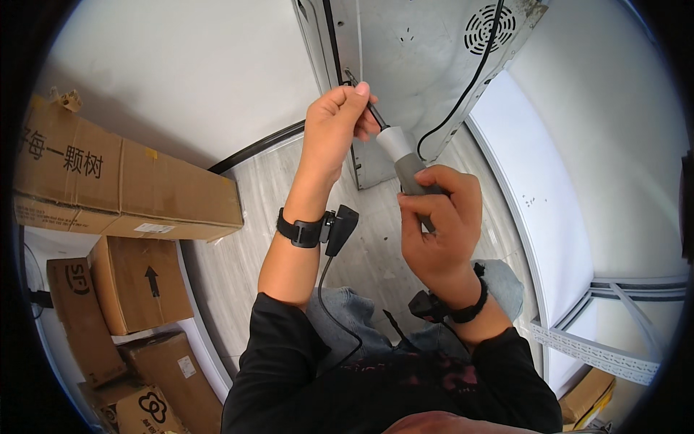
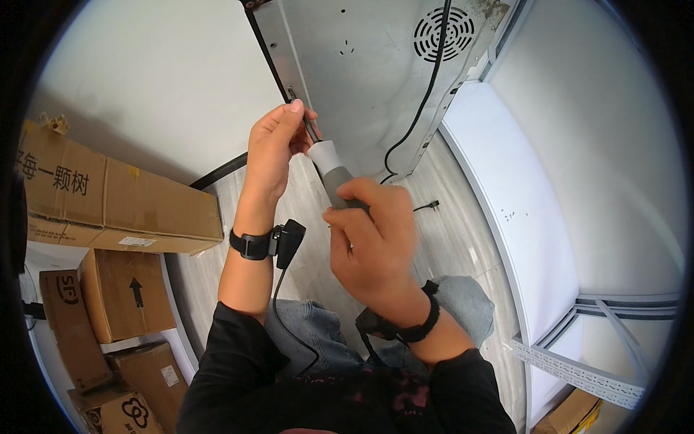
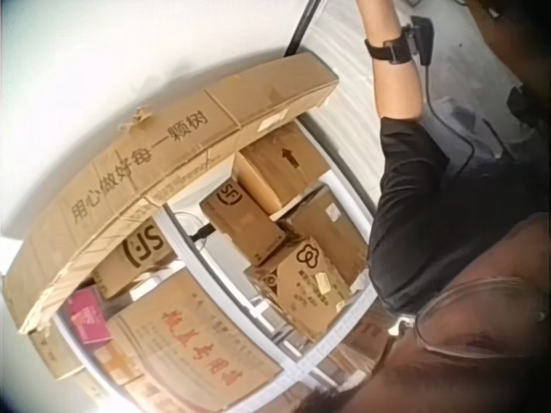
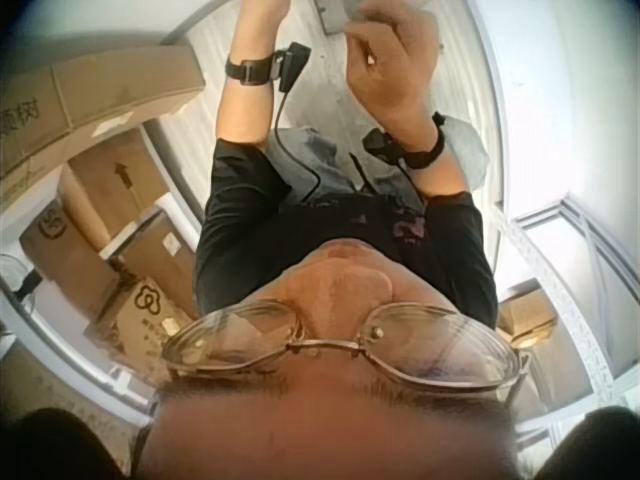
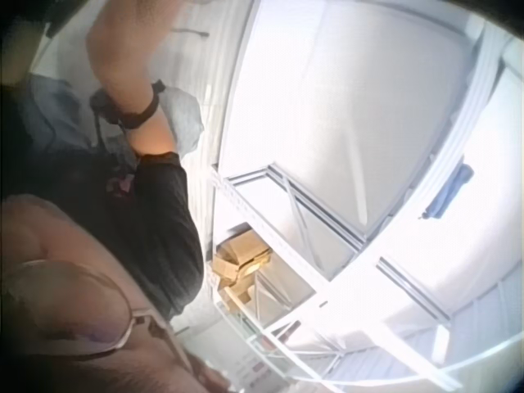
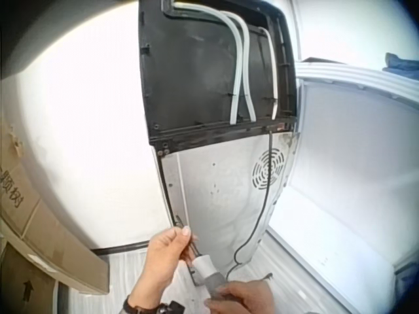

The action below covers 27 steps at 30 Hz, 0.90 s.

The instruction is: The person uses a screwdriver to fasten screws into the back panel of a white electronic device. The person repeatedly picks up screws and tightens them into place along the device's edge.

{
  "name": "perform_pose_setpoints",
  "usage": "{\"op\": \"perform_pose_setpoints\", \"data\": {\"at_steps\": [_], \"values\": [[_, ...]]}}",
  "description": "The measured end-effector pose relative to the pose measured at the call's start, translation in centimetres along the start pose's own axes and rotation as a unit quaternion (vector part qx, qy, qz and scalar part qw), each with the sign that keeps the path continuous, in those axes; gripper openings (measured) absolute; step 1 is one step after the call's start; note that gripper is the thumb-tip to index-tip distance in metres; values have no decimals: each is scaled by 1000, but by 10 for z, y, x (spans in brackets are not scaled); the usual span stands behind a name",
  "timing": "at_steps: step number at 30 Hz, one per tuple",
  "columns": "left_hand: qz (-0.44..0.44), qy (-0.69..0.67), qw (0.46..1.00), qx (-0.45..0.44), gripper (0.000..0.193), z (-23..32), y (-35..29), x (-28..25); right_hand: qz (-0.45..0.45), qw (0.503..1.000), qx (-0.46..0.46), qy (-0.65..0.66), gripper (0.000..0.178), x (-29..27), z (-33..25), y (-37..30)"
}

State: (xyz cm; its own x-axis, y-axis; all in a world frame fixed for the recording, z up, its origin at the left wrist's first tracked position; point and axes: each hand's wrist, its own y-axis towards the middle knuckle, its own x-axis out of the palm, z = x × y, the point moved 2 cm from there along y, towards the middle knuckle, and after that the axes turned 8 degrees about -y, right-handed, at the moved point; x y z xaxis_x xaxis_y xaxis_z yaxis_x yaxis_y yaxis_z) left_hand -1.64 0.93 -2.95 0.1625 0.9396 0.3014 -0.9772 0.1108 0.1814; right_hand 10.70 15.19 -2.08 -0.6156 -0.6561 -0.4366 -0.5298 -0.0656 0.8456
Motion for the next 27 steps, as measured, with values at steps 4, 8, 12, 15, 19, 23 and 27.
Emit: {"op": "perform_pose_setpoints", "data": {"at_steps": [4,8,12,15,19,23,27], "values": [[-11,-60,996,-60,32,4,-3,3,29,999,24,4,32,0,-3,2],[-8,-156,983,-92,32,6,-2,7,67,988,87,106,51,2,1,-3],[-11,-172,980,-104,32,7,-1,10,52,987,95,118,59,2,11,-10],[-12,-135,987,-84,31,5,1,7,56,993,42,93,52,2,9,-7],[-6,-71,995,-66,31,4,3,2,19,999,-33,23,44,-3,5,0],[-31,-59,996,-59,34,0,2,2,62,994,61,60,45,-6,-2,1],[-29,-51,997,-55,35,5,0,5,66,992,59,90,45,-3,7,-4]]}}
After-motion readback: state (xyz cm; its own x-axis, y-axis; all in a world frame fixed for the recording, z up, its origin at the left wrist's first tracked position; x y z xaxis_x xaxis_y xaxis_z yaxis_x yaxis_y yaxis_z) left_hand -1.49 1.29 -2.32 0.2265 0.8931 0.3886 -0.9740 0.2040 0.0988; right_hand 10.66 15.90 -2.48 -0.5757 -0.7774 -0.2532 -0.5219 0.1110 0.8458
